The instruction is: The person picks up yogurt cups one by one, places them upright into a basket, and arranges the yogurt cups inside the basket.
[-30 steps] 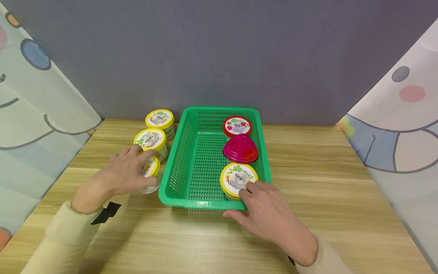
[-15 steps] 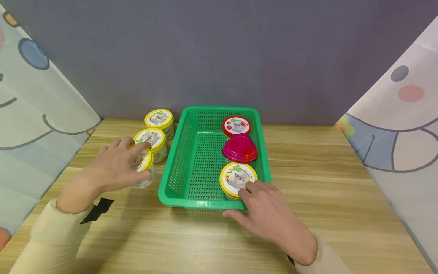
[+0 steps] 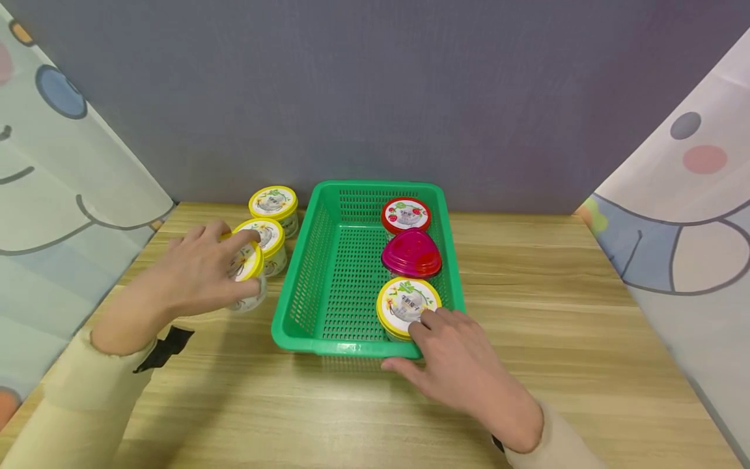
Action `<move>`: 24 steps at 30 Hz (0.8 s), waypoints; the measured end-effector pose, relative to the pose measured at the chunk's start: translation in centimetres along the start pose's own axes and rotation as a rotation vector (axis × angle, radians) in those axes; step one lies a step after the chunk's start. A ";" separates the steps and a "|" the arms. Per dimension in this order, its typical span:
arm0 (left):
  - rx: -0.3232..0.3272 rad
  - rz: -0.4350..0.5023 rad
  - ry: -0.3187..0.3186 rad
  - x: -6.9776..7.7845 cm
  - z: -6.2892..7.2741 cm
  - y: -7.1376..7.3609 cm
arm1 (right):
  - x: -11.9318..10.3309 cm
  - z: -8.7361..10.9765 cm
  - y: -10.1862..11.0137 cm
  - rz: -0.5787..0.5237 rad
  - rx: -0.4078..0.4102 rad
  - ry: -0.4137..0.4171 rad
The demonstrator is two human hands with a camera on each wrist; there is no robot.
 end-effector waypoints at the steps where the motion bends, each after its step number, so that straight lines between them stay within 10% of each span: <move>1: -0.003 0.001 -0.003 0.0 -0.1 0.2 | 0.0 0.0 0.0 0.001 -0.002 -0.001; 24: 0.026 0.003 -0.062 2.3 -1.3 2.5 | 0.0 0.0 0.1 0.007 -0.014 -0.004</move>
Point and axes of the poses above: each hand's wrist, its own z-axis away from the middle knuckle, its own y-axis out of the back of the hand, x = y × z, the point moved 2 cm from there along -z, towards the middle knuckle, and after that the axes turned 2 degrees about -x, right-handed, at the moved point
